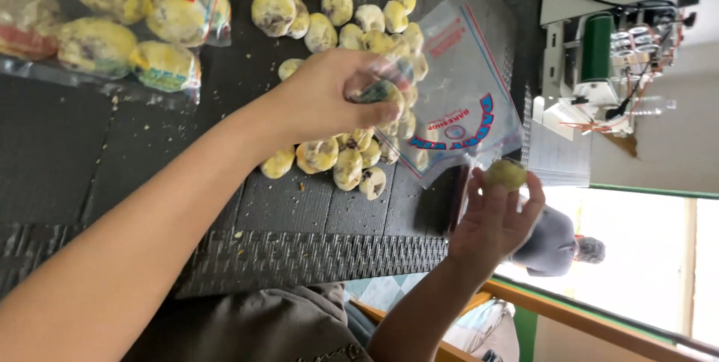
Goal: The person is manually sorting and packing small round baked goods into clear plastic bags on a table.
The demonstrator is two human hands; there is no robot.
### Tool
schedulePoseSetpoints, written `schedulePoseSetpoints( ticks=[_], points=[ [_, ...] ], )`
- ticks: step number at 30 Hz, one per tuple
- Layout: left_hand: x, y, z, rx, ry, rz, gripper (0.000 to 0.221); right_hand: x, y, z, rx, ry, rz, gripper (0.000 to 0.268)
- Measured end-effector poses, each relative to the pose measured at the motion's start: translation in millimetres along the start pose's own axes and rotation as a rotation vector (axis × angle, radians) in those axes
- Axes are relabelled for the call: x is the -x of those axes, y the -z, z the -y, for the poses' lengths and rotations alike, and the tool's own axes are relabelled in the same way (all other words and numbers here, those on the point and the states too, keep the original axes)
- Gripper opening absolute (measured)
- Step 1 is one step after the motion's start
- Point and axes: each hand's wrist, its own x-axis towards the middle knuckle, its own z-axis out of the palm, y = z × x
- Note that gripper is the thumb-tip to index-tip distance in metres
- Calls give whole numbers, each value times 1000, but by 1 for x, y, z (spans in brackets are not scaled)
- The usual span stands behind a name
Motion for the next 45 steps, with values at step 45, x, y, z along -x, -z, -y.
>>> schedulePoseSetpoints(
  ticks=[45],
  points=[
    [5,-28,4,149,-121,79,36,-10,-19,-31,169,-57,557,18]
  ],
)
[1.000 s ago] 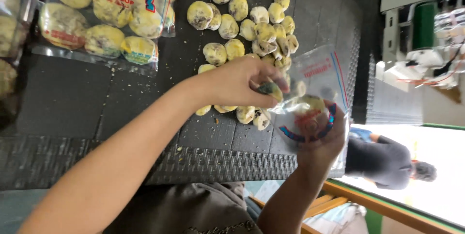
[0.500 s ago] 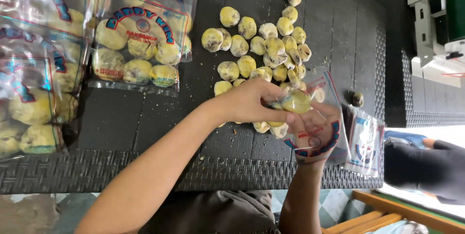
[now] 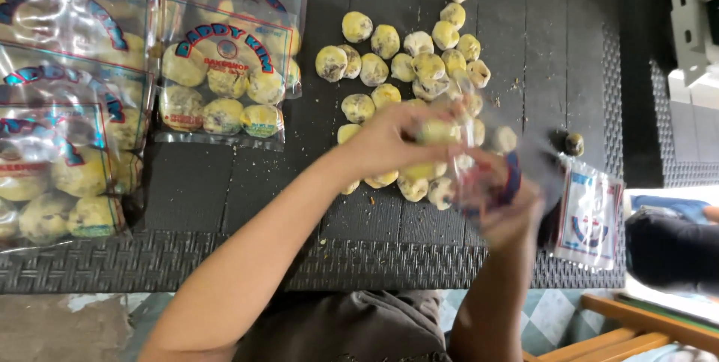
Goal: The person is manually sorting and packing small round baked goods into clear plastic bags on a table.
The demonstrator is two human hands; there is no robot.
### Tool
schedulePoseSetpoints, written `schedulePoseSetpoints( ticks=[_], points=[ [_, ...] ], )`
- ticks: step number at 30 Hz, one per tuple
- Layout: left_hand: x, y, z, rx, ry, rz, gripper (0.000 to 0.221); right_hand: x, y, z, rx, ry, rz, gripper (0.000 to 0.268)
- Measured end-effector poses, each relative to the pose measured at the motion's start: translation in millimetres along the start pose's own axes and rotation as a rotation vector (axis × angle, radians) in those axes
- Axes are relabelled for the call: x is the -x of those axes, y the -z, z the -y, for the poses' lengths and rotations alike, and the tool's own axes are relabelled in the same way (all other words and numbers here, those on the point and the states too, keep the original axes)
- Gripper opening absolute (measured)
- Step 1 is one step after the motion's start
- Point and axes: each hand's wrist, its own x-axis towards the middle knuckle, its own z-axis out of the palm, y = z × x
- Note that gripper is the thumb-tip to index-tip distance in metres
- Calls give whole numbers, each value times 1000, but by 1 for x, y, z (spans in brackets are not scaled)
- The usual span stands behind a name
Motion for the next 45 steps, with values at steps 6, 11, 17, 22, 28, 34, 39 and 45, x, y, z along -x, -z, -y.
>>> schedulePoseSetpoints(
  ticks=[6,11,17,22,28,34,39,45],
  points=[
    [-11,21,-10,84,25,-255,24,11,-9,17,301,282,-301,28],
    [-10,22,-11,304,-120,-398,38,31,-61,30,631,255,286,55],
    [-9,21,-12,356,-171,-283,29,31,-58,15,542,149,268,43],
    [-8,23,-8,394,-177,-292,31,32,-52,16,561,178,259,43],
    [-7,26,-12,397,-151,-296,33,22,-54,29,579,206,296,45],
    [-7,29,-4,463,-136,-310,34,2,-25,-7,636,298,118,30],
    [-7,30,-8,477,-153,-330,34,21,-12,37,644,200,158,35],
    [-8,26,-10,272,-98,-280,22,42,-13,14,551,23,323,29]
  ],
)
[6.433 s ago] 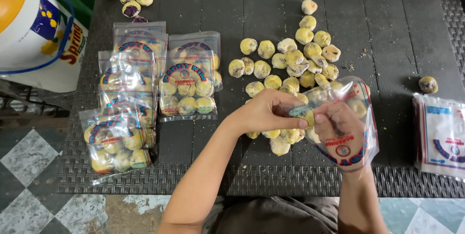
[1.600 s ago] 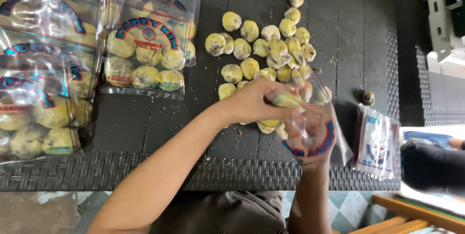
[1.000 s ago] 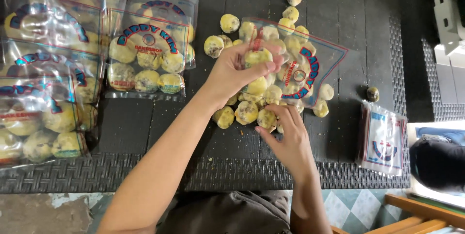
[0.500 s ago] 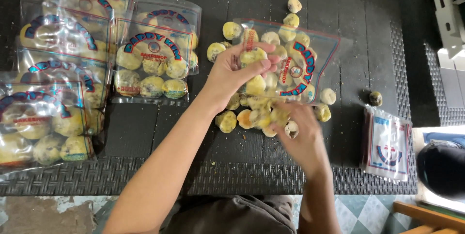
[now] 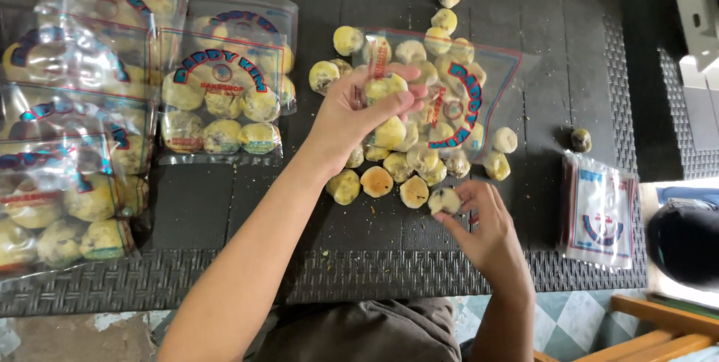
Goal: The person is manually sorting and packing small round baked goods into clear plastic bags on a table.
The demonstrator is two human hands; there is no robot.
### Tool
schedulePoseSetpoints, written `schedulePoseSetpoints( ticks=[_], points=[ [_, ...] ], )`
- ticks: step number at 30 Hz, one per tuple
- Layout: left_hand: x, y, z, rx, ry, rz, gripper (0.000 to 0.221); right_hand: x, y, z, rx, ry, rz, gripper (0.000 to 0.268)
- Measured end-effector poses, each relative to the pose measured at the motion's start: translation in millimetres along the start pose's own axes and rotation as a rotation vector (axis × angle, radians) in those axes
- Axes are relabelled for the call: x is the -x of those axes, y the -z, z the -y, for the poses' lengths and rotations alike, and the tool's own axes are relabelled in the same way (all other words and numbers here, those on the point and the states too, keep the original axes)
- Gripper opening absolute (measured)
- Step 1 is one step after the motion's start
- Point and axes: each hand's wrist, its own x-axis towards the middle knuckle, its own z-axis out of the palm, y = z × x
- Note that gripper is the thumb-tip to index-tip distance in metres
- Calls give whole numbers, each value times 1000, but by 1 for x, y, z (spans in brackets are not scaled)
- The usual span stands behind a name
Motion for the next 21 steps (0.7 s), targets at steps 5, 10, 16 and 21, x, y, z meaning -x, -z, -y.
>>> schedulePoseSetpoints(
  ticks=[5,10,16,21],
  points=[
    [2,-7,7,96,69,19,32,-2,-4,-4,-240,-175,-53,43],
    [8,-18,7,73,59,34,32,6,25,-62,-312,-160,-452,22],
    [9,-17,19,-6,144,90,37,-7,41,-11,-428,-76,-517,31],
    [12,-20,24,-117,250,216,38,-14,35,-32,-277,73,-188,33]
  ],
)
